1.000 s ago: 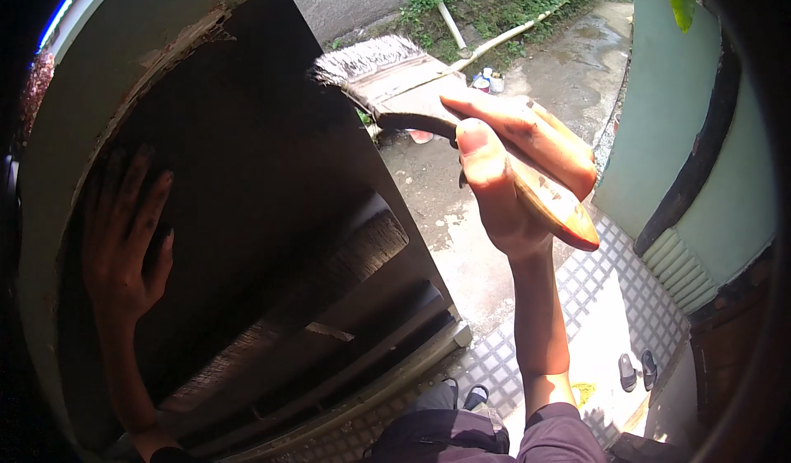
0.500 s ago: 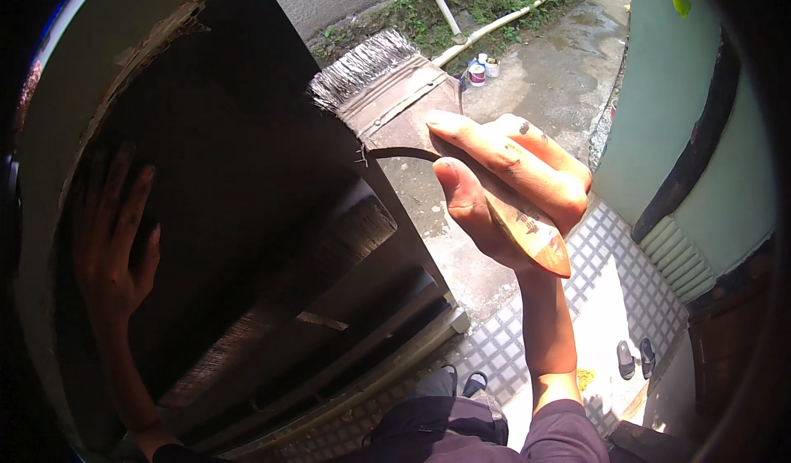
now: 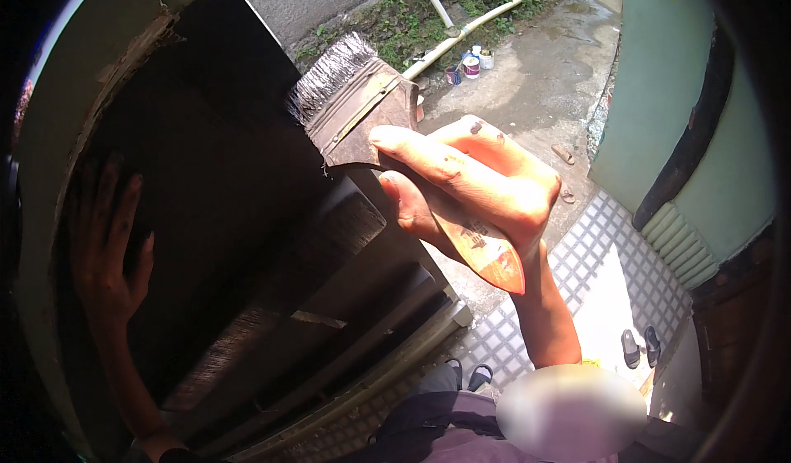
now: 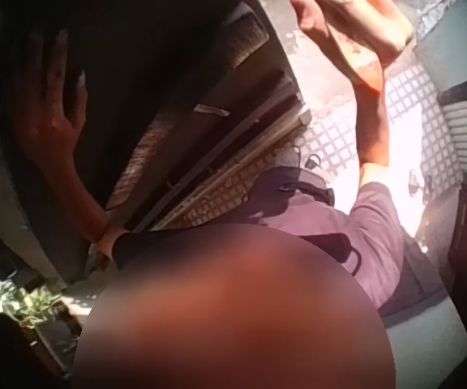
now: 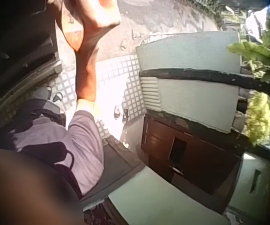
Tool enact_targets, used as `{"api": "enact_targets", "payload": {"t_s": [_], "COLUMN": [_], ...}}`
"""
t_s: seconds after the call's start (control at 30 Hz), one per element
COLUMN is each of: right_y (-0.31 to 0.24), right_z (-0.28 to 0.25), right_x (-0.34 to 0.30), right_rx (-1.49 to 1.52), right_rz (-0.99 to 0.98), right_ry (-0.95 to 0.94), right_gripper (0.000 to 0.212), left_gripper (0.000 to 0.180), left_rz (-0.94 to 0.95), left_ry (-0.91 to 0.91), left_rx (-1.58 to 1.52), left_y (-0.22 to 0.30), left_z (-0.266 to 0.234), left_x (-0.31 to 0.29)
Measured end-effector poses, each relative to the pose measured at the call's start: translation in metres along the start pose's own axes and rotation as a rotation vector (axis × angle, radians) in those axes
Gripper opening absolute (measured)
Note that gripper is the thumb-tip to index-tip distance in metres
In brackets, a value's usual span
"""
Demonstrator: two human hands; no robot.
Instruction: Applying black paint to a large piece of wooden furniture using a brush.
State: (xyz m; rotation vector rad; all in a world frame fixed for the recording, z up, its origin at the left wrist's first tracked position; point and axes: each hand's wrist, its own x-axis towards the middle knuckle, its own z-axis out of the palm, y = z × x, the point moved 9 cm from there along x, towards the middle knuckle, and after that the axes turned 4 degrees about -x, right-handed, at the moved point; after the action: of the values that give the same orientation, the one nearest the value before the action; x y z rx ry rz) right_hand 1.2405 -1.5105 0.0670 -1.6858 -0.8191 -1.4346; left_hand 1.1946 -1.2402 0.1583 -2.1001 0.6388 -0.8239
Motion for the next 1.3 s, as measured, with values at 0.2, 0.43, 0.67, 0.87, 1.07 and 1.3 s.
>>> {"api": "enact_targets", "payload": {"t_s": [0.2,0.43,0.67,0.87,1.07,1.3], "right_y": [0.017,-0.019,-0.015,-0.041,-0.036,-0.047], "right_z": [0.018,-0.006,0.026,0.001,0.041,0.022], "right_x": [-0.038,0.031,-0.014,0.034,0.014,0.013], "right_rx": [-0.022,-0.113,0.002,-0.04,0.119,0.032], "right_rz": [0.136,-0.141,0.109,-0.04,0.057,0.109], "right_ry": [-0.24,0.06,-0.144,0.008,-0.004,-0.171], "right_gripper": [0.029,0.027,0.031,0.019,0.034,0.019], "left_gripper": [0.051,0.052,0.056,0.059,0.062,0.066], "left_rz": [0.022,0.002,0.003,-0.024,-0.033,-0.04], "left_ry": [-0.009,0.012,0.006,0.012,-0.001,-0.032], "left_rx": [0.011,-0.007,-0.061,-0.08,-0.079,-0.052], "left_y": [0.001,0.0,0.002,-0.002,-0.002,-0.005], "left_z": [0.0,-0.001,-0.002,0.0,-0.004,0.001], "left_x": [-0.003,-0.003,0.001,-0.001,0.0,-0.001]}}
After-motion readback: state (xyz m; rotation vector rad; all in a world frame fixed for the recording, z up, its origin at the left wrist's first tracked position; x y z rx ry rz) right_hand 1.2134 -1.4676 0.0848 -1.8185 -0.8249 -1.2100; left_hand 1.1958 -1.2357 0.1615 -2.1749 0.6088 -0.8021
